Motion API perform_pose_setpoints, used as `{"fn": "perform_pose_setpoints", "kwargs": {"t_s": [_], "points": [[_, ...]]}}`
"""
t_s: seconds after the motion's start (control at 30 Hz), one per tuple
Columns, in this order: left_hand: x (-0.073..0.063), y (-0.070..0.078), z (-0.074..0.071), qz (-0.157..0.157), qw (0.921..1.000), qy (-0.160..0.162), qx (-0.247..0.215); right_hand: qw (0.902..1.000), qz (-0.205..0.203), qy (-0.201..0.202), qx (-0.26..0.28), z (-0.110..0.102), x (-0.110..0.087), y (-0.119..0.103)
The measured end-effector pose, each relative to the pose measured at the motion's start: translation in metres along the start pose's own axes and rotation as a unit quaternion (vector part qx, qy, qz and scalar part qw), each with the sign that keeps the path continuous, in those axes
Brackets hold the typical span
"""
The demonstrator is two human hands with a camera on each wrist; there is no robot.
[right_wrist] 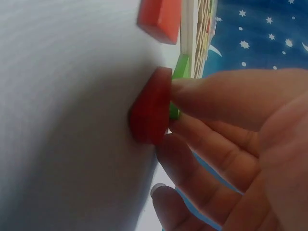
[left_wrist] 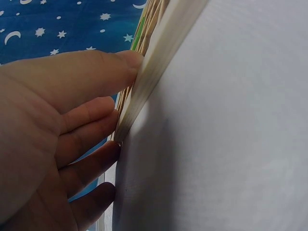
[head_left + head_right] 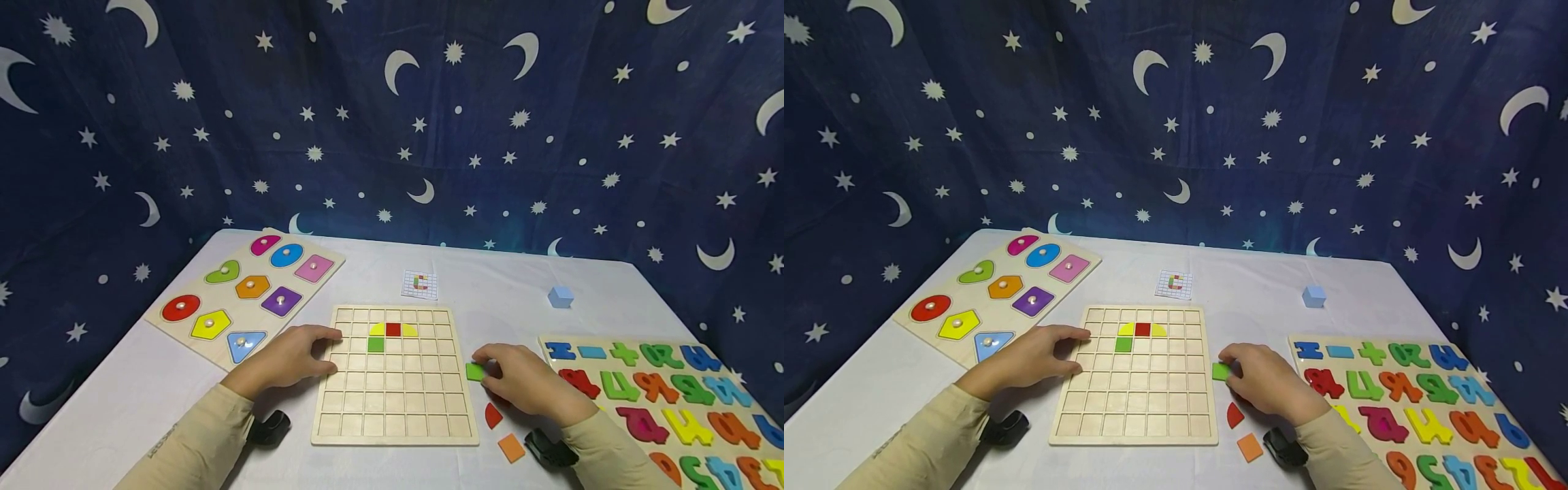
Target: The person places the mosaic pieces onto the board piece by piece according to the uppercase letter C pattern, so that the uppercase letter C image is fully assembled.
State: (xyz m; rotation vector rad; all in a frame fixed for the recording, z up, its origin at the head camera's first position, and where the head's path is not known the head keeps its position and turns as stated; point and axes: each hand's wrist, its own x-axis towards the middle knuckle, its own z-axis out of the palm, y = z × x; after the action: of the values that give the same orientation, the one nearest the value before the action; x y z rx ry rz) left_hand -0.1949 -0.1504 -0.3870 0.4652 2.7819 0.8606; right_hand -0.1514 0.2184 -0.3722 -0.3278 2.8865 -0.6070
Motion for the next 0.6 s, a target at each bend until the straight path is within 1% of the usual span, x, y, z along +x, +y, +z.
{"fn": "perform_pose_setpoints", "kwargs": {"t_s": [0.23, 0.47, 0.6], "points": [[-0.0002, 0.0007, -0.0002, 0.000, 1.0000, 0.000, -0.004, 1.0000, 0.003, 0.003, -0.004, 0.0011, 0.0006, 0.0001], [-0.0009, 0.0002, -0.0007, 0.005, 0.9999, 0.001, -0.010, 0.9999, -0.007, 0.007, -0.009, 0.0018, 0.0009, 0.0009], [-0.0009, 0.0001, -0.0010, 0.008, 0.9999, 0.000, -0.007, 0.9999, -0.005, 0.008, -0.010, 0.0010, 0.0008, 0.0007]]}}
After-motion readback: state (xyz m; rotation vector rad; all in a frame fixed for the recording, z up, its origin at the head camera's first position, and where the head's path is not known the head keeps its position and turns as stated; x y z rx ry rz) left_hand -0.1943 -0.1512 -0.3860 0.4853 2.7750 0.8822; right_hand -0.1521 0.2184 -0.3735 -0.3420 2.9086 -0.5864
